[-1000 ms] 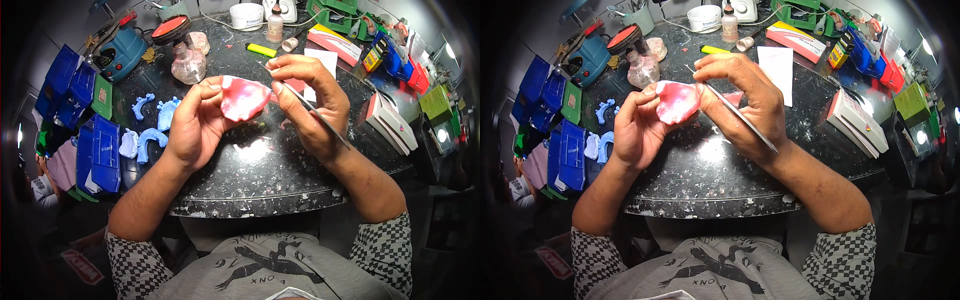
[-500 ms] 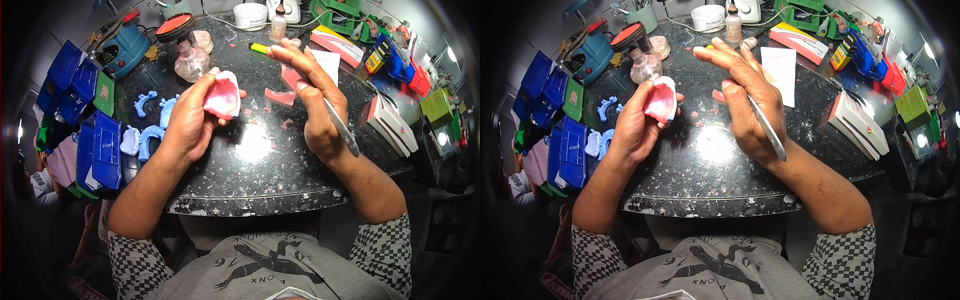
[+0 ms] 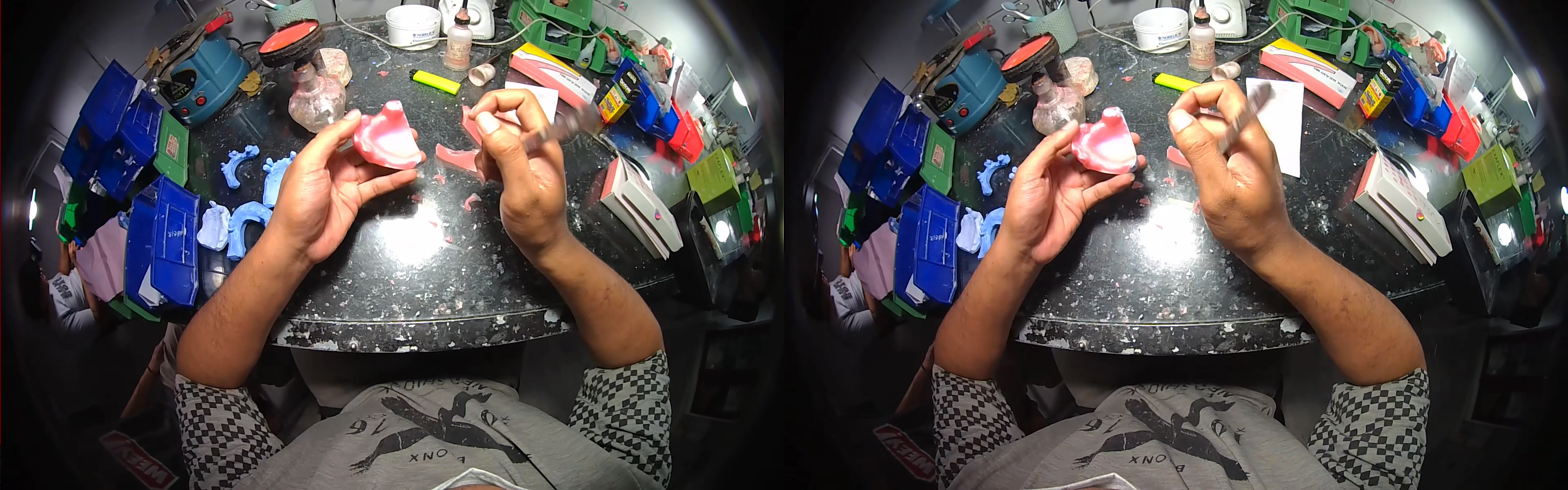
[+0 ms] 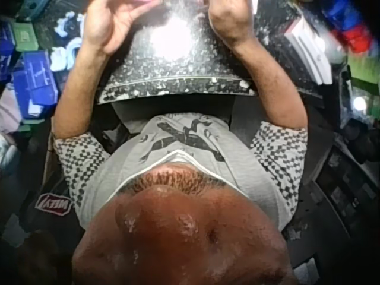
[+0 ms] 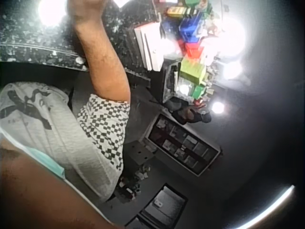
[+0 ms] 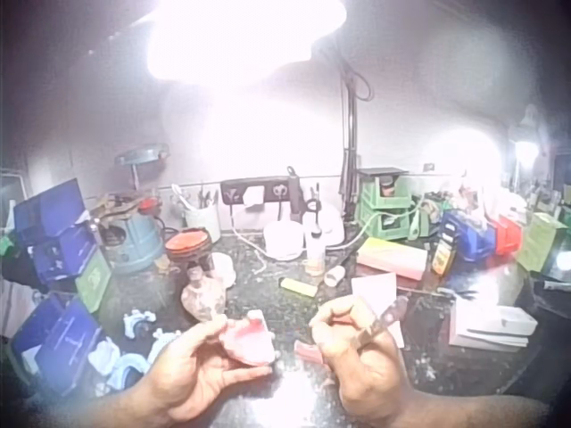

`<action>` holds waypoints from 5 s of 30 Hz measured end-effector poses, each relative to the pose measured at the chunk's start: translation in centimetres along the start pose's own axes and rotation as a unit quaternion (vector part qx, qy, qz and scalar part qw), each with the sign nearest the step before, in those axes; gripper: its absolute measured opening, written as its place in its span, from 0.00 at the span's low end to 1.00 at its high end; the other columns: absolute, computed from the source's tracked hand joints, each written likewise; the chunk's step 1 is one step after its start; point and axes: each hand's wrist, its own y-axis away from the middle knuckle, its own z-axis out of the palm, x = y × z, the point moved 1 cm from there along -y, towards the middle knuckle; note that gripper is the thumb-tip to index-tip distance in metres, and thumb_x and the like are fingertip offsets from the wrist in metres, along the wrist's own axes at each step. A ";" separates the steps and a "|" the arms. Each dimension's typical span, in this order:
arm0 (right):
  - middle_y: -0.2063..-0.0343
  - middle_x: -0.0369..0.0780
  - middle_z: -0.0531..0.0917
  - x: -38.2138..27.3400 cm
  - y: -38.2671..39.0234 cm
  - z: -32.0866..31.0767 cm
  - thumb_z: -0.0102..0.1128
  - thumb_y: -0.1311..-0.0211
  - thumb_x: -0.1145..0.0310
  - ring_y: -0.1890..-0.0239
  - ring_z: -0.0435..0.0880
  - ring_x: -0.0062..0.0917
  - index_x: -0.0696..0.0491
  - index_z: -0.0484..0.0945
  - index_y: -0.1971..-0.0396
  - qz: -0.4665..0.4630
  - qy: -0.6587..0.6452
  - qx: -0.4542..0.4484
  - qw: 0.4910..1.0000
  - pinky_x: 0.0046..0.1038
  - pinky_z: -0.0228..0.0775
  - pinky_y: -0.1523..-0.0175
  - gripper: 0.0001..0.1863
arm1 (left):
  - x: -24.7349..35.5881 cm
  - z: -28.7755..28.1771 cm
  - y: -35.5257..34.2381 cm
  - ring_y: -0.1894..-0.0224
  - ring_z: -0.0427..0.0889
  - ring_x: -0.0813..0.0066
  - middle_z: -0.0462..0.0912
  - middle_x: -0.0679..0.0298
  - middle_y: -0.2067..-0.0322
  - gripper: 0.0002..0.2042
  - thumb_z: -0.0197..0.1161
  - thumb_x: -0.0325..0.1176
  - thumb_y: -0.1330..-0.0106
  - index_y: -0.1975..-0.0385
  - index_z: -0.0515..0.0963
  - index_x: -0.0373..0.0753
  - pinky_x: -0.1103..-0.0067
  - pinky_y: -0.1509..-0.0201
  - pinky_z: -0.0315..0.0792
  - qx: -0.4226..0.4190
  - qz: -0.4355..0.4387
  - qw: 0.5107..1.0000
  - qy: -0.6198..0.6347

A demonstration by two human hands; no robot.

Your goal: The person shapes a pink wax sheet over a dental cast by hand, pressing it into place and trimming excess pieces using a sculpting tool.

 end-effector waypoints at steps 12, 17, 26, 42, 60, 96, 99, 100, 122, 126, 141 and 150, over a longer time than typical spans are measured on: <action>0.82 0.27 0.60 0.5 -0.2 -0.2 0.39 0.22 0.59 0.78 0.57 0.11 0.57 0.76 0.67 -0.009 -0.002 0.007 1.000 0.19 0.52 0.71 0.20 | 0.8 0.5 0.2 0.75 0.72 0.79 0.79 0.64 0.68 0.33 0.46 0.63 0.29 0.52 0.76 0.34 0.87 0.78 0.65 0.028 -0.004 1.000 -0.001; 0.82 0.27 0.61 0.5 -0.1 -0.1 0.38 0.22 0.59 0.78 0.58 0.11 0.58 0.76 0.67 -0.019 0.000 0.002 1.000 0.18 0.53 0.71 0.21 | 1.1 -0.4 0.4 0.72 0.76 0.74 0.81 0.61 0.63 0.36 0.41 0.66 0.29 0.52 0.76 0.32 0.84 0.76 0.70 -0.028 -0.023 0.999 0.027; 0.80 0.27 0.63 0.7 0.0 0.1 0.39 0.22 0.59 0.77 0.60 0.11 0.58 0.77 0.66 -0.011 0.020 -0.005 1.000 0.18 0.54 0.70 0.20 | 0.5 -0.5 0.4 0.55 0.83 0.63 0.81 0.51 0.53 0.33 0.37 0.56 0.28 0.42 0.71 0.30 0.72 0.57 0.79 -0.013 -0.054 0.998 0.021; 0.80 0.27 0.62 0.1 0.4 0.3 0.38 0.22 0.58 0.77 0.57 0.10 0.57 0.76 0.67 0.007 0.015 -0.019 1.000 0.17 0.51 0.70 0.21 | 0.7 -0.9 0.2 0.62 0.81 0.70 0.81 0.55 0.60 0.38 0.31 0.63 0.27 0.35 0.65 0.35 0.75 0.58 0.77 -0.083 -0.019 0.996 0.011; 0.81 0.28 0.67 0.8 0.4 0.4 0.58 0.31 0.68 0.80 0.61 0.11 0.57 0.79 0.68 -0.002 0.040 -0.015 0.999 0.17 0.54 0.73 0.09 | 0.4 -0.6 0.3 0.56 0.79 0.61 0.80 0.50 0.56 0.29 0.37 0.52 0.31 0.51 0.73 0.31 0.67 0.52 0.75 -0.090 0.001 0.994 0.056; 0.78 0.35 0.80 -0.7 2.0 2.0 0.72 0.53 0.79 0.80 0.76 0.23 0.54 0.82 0.55 -0.358 0.273 -0.045 0.892 0.24 0.64 0.75 0.21 | -5.1 2.2 3.3 0.48 0.74 0.70 0.79 0.59 0.54 0.12 0.42 0.32 0.27 0.55 0.72 0.35 0.71 0.37 0.62 -0.109 0.075 0.974 0.183; 0.79 0.37 0.78 -0.8 2.0 1.8 0.69 0.56 0.77 0.78 0.78 0.26 0.55 0.82 0.54 -0.376 0.285 -0.073 0.879 0.28 0.66 0.74 0.23 | -6.0 1.1 2.8 0.37 0.70 0.65 0.77 0.57 0.45 0.25 0.40 0.44 0.33 0.46 0.72 0.33 0.68 0.29 0.53 -0.196 0.136 0.956 0.172; 0.79 0.36 0.78 -1.0 2.1 1.8 0.69 0.56 0.77 0.79 0.78 0.26 0.55 0.82 0.55 -0.389 0.300 -0.071 0.868 0.28 0.66 0.74 0.23 | -6.2 1.0 3.0 0.37 0.70 0.65 0.77 0.57 0.45 0.25 0.40 0.44 0.33 0.46 0.72 0.32 0.68 0.29 0.53 -0.175 0.128 0.961 0.172; 0.81 0.35 0.78 -0.3 1.0 1.3 0.72 0.56 0.76 0.82 0.74 0.22 0.54 0.83 0.54 -0.389 0.310 -0.050 0.866 0.26 0.61 0.77 0.24 | -4.0 2.7 2.8 0.39 0.71 0.64 0.77 0.54 0.47 0.19 0.41 0.38 0.29 0.52 0.73 0.32 0.67 0.31 0.56 -0.223 0.127 0.954 0.157; 0.81 0.33 0.77 -1.5 1.4 0.7 0.67 0.58 0.78 0.80 0.76 0.23 0.51 0.83 0.53 -0.370 0.381 -0.088 0.842 0.27 0.61 0.76 0.25 | -4.9 1.6 2.2 0.31 0.62 0.61 0.68 0.55 0.35 0.31 0.42 0.46 0.36 0.36 0.65 0.31 0.66 0.25 0.47 -0.185 0.151 0.961 0.141; 0.82 0.29 0.71 -0.8 -0.2 0.0 0.73 0.47 0.77 0.80 0.65 0.08 0.53 0.79 0.60 -0.227 0.308 0.028 0.923 0.16 0.56 0.75 0.16 | -0.7 0.3 0.3 0.72 0.80 0.74 0.82 0.57 0.71 0.13 0.47 0.40 0.28 0.58 0.72 0.36 0.78 0.63 0.75 0.025 0.128 0.987 -0.097; 0.73 0.26 0.73 1.6 -4.7 -7.9 0.60 0.33 0.74 0.70 0.67 0.07 0.58 0.75 0.70 -0.058 0.280 -0.011 0.958 0.13 0.58 0.64 0.06 | 0.3 -1.2 -0.9 0.71 0.86 0.73 0.83 0.53 0.62 0.12 0.52 0.28 0.30 0.51 0.61 0.35 0.83 0.76 0.76 0.000 0.238 0.964 -0.120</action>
